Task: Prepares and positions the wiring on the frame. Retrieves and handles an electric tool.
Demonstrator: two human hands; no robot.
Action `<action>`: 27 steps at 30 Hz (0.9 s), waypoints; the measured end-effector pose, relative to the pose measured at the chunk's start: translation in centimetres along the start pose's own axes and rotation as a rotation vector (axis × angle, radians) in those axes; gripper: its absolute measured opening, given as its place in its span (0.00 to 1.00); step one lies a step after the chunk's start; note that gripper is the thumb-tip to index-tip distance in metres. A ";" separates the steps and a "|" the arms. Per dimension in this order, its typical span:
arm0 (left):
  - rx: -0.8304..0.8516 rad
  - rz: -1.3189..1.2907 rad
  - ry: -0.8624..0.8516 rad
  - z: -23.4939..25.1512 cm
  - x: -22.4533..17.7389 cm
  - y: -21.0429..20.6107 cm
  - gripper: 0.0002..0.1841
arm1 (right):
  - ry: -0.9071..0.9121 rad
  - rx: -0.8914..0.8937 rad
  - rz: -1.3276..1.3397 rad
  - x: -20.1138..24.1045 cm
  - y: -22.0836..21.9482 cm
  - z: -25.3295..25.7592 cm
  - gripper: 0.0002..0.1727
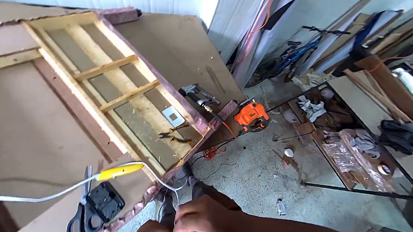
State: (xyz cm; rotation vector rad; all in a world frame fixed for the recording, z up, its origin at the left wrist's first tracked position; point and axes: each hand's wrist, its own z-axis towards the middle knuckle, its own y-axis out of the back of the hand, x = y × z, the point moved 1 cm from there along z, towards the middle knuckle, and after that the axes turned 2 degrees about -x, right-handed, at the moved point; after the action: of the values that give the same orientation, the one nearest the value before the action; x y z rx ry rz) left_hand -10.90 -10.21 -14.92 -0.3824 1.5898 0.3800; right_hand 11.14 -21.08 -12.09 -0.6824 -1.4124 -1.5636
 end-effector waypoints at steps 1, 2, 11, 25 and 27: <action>-0.002 -0.003 0.031 -0.2 -0.6 -0.8 0.06 | -0.025 0.002 0.026 0.2 -0.1 -0.8 0.05; -0.021 -0.002 0.046 -0.7 -0.9 -1.7 0.05 | -0.045 0.009 0.056 0.3 -0.2 -1.6 0.05; -0.246 0.034 0.034 -5.3 1.5 -13.8 0.06 | -0.128 0.136 0.331 -0.7 1.1 -11.2 0.06; -0.405 0.248 0.121 -6.3 -3.5 -27.3 0.07 | 0.147 0.052 0.322 -0.9 5.2 -21.8 0.04; -0.430 0.291 0.117 -6.7 -4.2 -27.2 0.07 | 0.140 0.007 0.344 -0.2 4.5 -21.6 0.04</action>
State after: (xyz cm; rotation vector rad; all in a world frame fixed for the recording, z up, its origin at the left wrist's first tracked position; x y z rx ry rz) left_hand -4.04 -37.36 -10.68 -0.5076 1.6781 0.9456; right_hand 18.67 -41.70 -14.42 -0.7522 -1.1289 -1.3075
